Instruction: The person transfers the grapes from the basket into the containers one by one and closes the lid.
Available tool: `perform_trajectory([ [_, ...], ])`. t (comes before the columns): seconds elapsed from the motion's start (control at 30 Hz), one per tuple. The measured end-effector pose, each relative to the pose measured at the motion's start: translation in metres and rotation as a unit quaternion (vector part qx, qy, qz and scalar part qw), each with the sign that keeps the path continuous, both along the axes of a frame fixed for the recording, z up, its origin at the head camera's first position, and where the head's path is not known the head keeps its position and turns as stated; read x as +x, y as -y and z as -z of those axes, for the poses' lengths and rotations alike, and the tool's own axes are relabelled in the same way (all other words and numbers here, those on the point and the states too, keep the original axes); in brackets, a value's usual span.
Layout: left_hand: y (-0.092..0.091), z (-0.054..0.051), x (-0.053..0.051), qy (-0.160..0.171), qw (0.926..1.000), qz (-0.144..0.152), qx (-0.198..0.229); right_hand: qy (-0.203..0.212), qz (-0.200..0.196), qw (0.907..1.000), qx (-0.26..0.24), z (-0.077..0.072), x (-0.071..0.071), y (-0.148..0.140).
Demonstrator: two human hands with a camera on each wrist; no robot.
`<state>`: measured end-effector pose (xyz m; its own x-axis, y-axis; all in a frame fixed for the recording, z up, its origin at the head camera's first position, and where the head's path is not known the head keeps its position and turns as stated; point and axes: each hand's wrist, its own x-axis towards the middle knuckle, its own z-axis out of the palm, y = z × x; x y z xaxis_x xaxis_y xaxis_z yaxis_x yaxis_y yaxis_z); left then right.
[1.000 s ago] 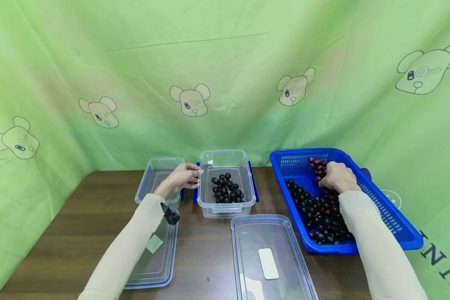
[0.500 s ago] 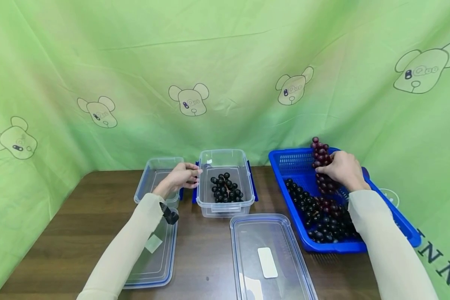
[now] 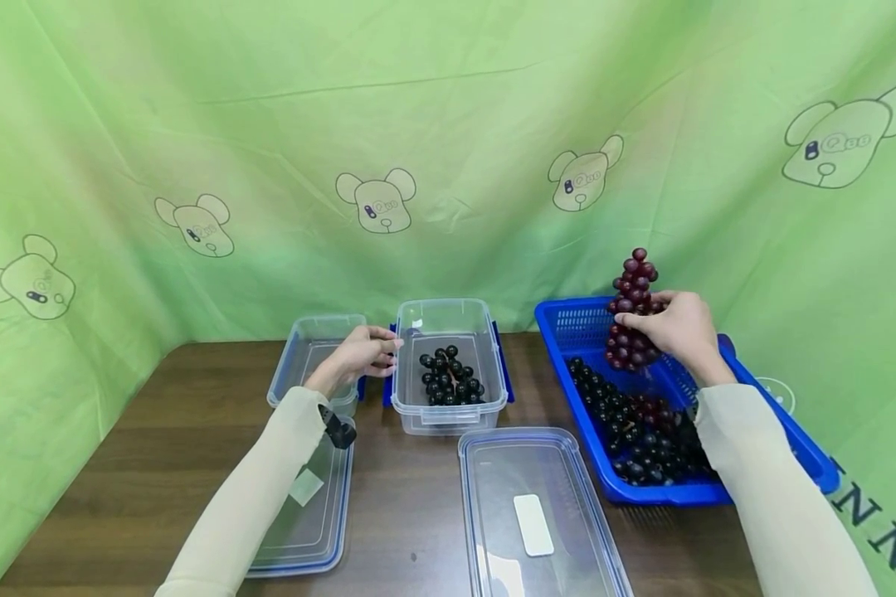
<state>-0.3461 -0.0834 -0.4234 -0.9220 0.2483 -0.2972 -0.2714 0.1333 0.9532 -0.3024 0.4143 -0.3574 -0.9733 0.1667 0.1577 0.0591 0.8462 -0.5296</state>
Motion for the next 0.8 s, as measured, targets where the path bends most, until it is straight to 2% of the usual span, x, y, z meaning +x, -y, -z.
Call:
perform_trajectory([
  [0.13, 0.0, 0.0, 0.0, 0.0, 1.0, 0.0, 0.001, 0.003, 0.014, 0.9985, -0.053, -0.007, 0.003, 0.008],
  [0.27, 0.0, 0.0, -0.001, 0.001, 1.0, 0.0, 0.0, 0.01, 0.022, 0.996, -0.086, -0.016, 0.005, 0.018],
  [0.43, 0.0, 0.001, -0.001, -0.001, 1.0, 0.002, -0.005, -0.001, 0.027, 0.9919, -0.125, -0.024, 0.006, 0.037],
  [0.8, 0.001, 0.0, 0.0, -0.003, 1.0, 0.002, -0.007, 0.012, -0.014, 0.9726, -0.232, -0.037, -0.001, 0.093],
])
